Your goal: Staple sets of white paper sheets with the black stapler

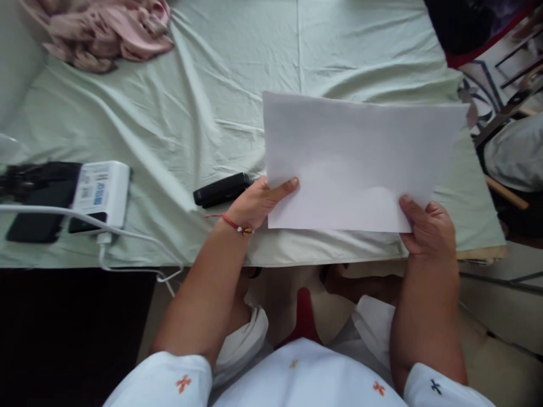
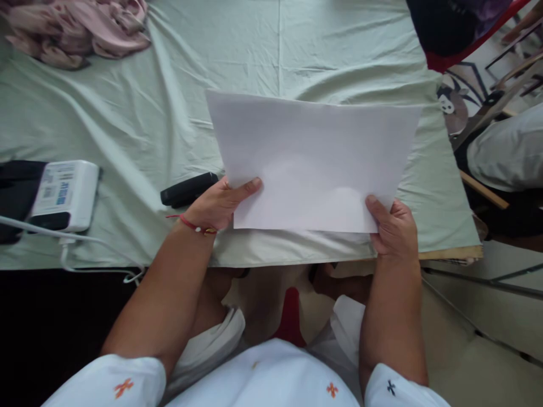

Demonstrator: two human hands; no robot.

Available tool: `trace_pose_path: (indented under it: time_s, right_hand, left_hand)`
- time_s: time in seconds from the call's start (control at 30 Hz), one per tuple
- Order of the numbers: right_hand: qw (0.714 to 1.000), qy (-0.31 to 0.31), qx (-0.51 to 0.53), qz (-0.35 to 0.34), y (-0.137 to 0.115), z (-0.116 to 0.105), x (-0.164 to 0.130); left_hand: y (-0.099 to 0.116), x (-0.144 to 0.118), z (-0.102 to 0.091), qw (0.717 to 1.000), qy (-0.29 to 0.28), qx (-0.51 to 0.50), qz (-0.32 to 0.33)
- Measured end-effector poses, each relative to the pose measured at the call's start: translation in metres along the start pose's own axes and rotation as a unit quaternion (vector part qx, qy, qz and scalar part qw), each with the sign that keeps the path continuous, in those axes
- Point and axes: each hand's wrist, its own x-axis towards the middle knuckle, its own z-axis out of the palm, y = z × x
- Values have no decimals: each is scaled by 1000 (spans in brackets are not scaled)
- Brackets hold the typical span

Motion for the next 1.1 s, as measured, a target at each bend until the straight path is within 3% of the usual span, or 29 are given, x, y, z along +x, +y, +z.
trace_pose_path:
  time_s: [0.23,0.43,0.67,0.9,1.0,1.1]
  right_hand:
    - [998,-49,-32,31,3,-6,2]
    - [998,-38,-20,-39,4,2,1]
    - [995,-75,-18,60,-21,2,-9]
    - [985,-111,-87,99,-12,-4,-6]
    - [986,-100,-98,91,-9,-5,-4]
    - [989,-78,-112,65,-8,-5,-2]
  left_hand:
    - [1,0,-4,999,19,-19,-43]
    - [-2,2,-3,998,46,45,-27]
    - [13,-6,3,999,36,29,-2]
    - [16,-8,3,998,42,44,-20]
    - [12,-6,-2,996,44,76,-24]
    - [7,-6,-5,980,66,182,36]
